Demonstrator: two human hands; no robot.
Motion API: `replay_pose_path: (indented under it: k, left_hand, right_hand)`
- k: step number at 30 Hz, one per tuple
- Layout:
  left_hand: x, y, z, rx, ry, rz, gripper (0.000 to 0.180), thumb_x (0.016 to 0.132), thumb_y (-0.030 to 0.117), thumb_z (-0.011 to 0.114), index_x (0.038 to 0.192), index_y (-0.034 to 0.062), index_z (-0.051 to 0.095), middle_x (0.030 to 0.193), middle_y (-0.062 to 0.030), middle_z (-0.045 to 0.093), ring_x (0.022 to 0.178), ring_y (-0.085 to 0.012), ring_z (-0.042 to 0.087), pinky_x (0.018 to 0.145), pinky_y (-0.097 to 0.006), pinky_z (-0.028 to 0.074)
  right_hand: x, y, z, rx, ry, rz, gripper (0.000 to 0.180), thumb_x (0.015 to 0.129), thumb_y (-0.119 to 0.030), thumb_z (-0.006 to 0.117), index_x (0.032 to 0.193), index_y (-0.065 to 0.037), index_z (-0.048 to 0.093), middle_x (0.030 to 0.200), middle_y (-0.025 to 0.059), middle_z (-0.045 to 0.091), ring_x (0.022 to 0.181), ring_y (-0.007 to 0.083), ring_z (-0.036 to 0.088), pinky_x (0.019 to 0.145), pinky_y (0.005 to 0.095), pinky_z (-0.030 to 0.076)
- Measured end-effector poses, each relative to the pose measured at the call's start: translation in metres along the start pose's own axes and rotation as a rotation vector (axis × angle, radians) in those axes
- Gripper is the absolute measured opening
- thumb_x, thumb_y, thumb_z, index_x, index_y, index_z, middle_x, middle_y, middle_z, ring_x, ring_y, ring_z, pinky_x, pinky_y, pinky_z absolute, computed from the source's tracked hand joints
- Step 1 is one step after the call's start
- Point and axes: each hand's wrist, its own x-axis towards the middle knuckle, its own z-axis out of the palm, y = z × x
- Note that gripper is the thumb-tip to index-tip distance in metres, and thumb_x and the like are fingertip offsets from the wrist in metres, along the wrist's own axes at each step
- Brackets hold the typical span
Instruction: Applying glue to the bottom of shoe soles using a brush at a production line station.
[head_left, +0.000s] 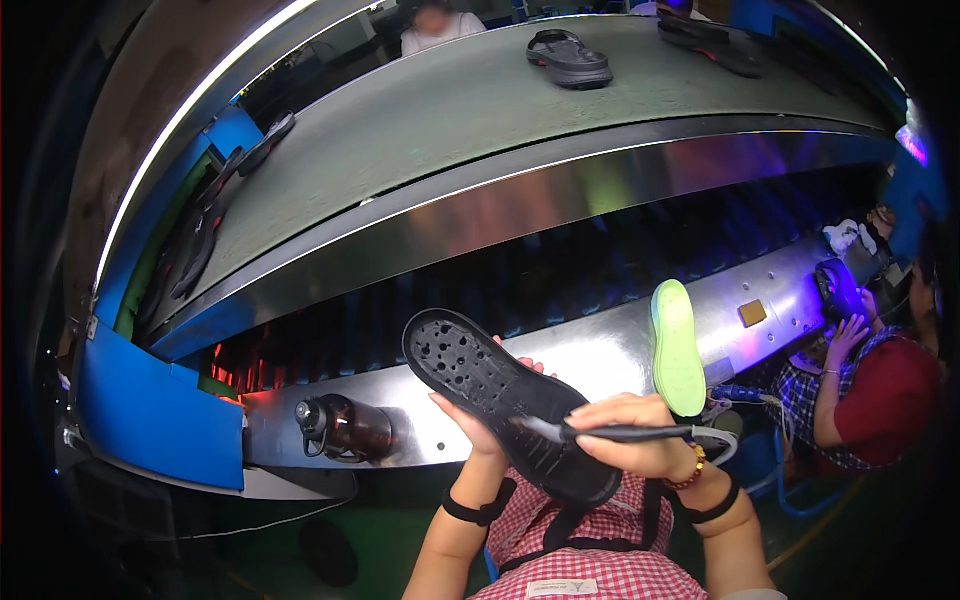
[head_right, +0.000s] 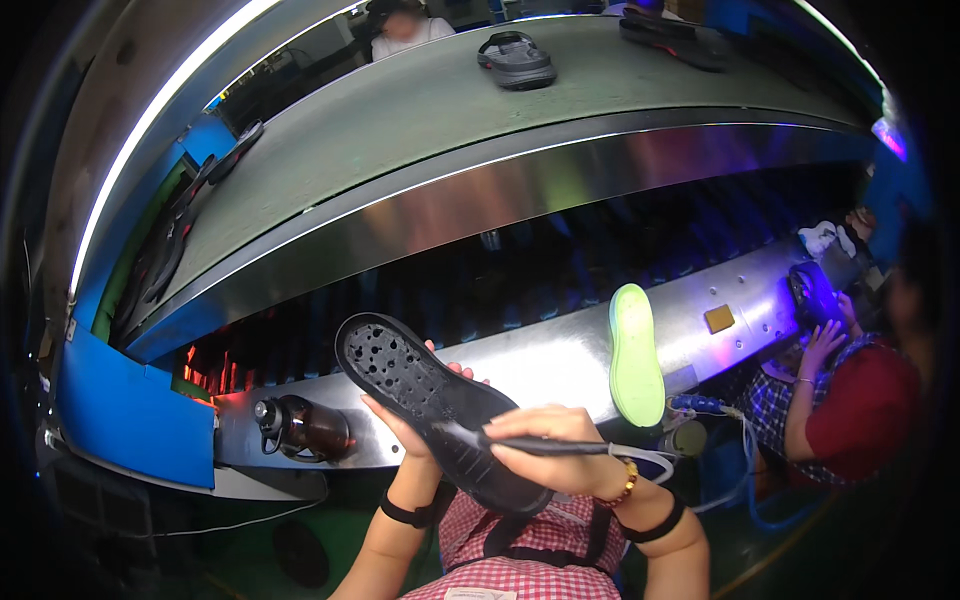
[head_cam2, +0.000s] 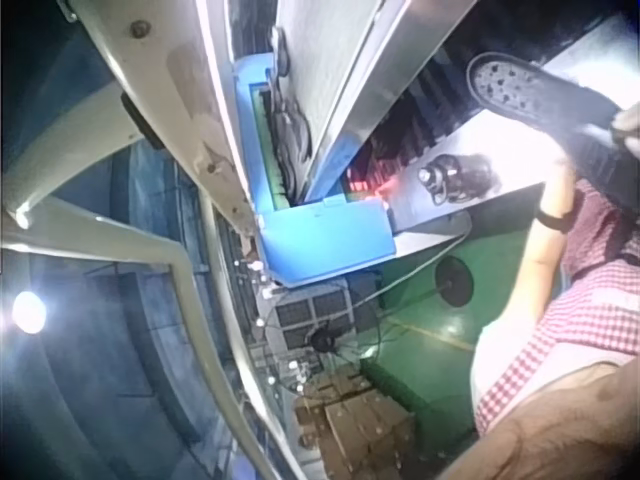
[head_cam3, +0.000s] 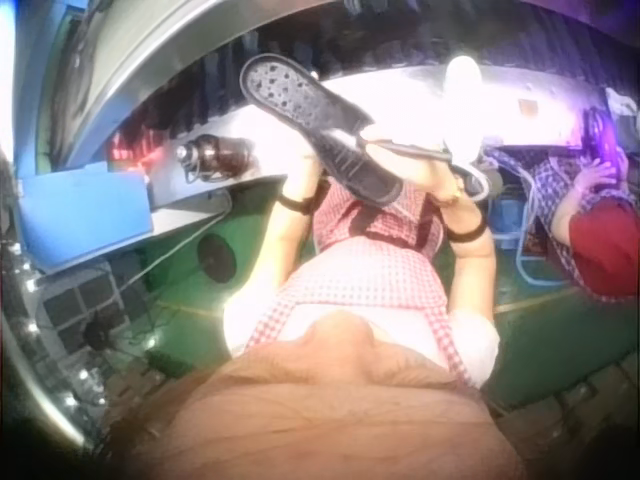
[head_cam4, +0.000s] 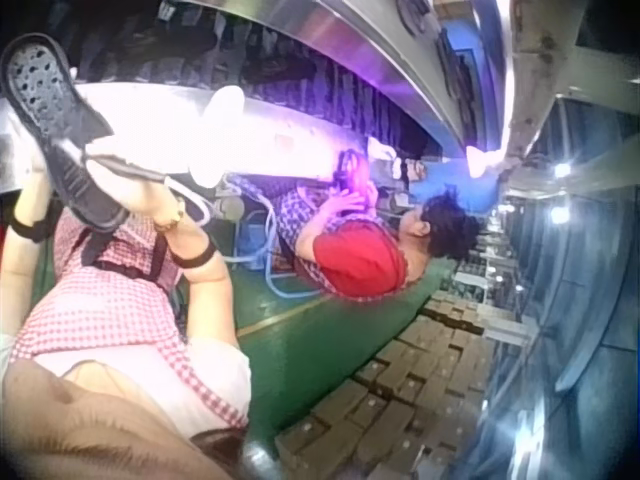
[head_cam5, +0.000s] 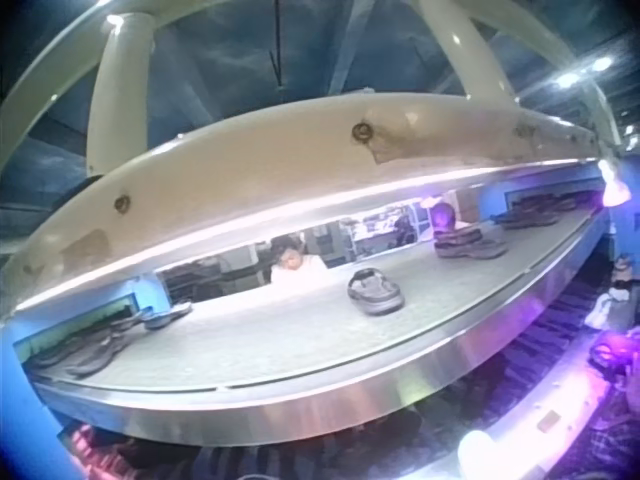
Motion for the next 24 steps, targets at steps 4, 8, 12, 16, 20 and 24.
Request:
replay_pose_path:
  k: [4,8,12,16,20,24]
  left_hand:
    - [0.001,-0.004,0.009,0.0,-0.099,-0.037,0.103,0.067,0.086,0.031,0.135,0.0089,0.03,0.104,-0.019,0.058,0.097,-0.0334,0.054,0.093,-0.058,0.036]
    - [0.003,0.0,0.007,-0.106,-0.158,0.058,0.106,0.066,0.087,0.024,0.135,0.0072,0.029,0.107,-0.021,0.057,0.098,-0.034,0.055,0.093,-0.055,0.037]
    - [0.004,0.002,0.007,-0.044,-0.114,0.156,0.106,0.067,0.087,0.023,0.135,0.0064,0.029,0.107,-0.0212,0.056,0.097,-0.0337,0.055,0.093,-0.054,0.038]
    - [0.009,0.009,0.011,-0.024,-0.254,0.183,0.1,0.07,0.082,0.035,0.137,0.0087,0.028,0.112,-0.0184,0.055,0.104,-0.0336,0.051,0.097,-0.056,0.033]
    - [0.009,0.01,0.011,-0.093,-0.288,0.181,0.099,0.071,0.08,0.039,0.139,0.0099,0.026,0.117,-0.0192,0.053,0.11,-0.0344,0.049,0.1,-0.057,0.029]
    - [0.013,0.016,0.01,-0.07,-0.343,0.185,0.1,0.069,0.08,0.041,0.139,0.0106,0.024,0.119,-0.019,0.052,0.111,-0.0345,0.049,0.1,-0.057,0.029]
  right_hand:
    - [0.003,0.006,0.016,-0.03,-0.014,-0.095,0.017,0.07,-0.008,0.07,0.086,-0.003,0.068,0.087,0.0111,0.068,0.084,0.0222,0.066,0.077,0.032,0.048]
    - [-0.01,-0.003,0.006,0.163,-0.243,-0.066,0.016,0.07,-0.008,0.07,0.086,-0.005,0.069,0.087,0.0093,0.068,0.084,0.0191,0.066,0.076,0.0306,0.047]
    - [-0.011,0.005,0.003,0.007,-0.016,-0.031,0.017,0.069,-0.008,0.07,0.086,-0.005,0.068,0.088,0.0089,0.068,0.083,0.0198,0.066,0.074,0.0302,0.047]
    - [-0.013,-0.005,0.002,-0.015,-0.262,-0.109,0.018,0.073,-0.011,0.07,0.091,-0.008,0.068,0.09,0.0067,0.068,0.087,0.0172,0.065,0.077,0.03,0.043]
    - [-0.012,0.0,-0.003,0.096,-0.036,-0.026,0.017,0.072,-0.01,0.07,0.088,-0.004,0.068,0.088,0.009,0.068,0.085,0.0197,0.065,0.077,0.0318,0.045]
    - [-0.012,-0.005,-0.002,-0.103,-0.175,-0.012,0.014,0.074,-0.012,0.069,0.087,-0.008,0.069,0.087,0.0036,0.068,0.082,0.0153,0.061,0.079,0.0328,0.041]
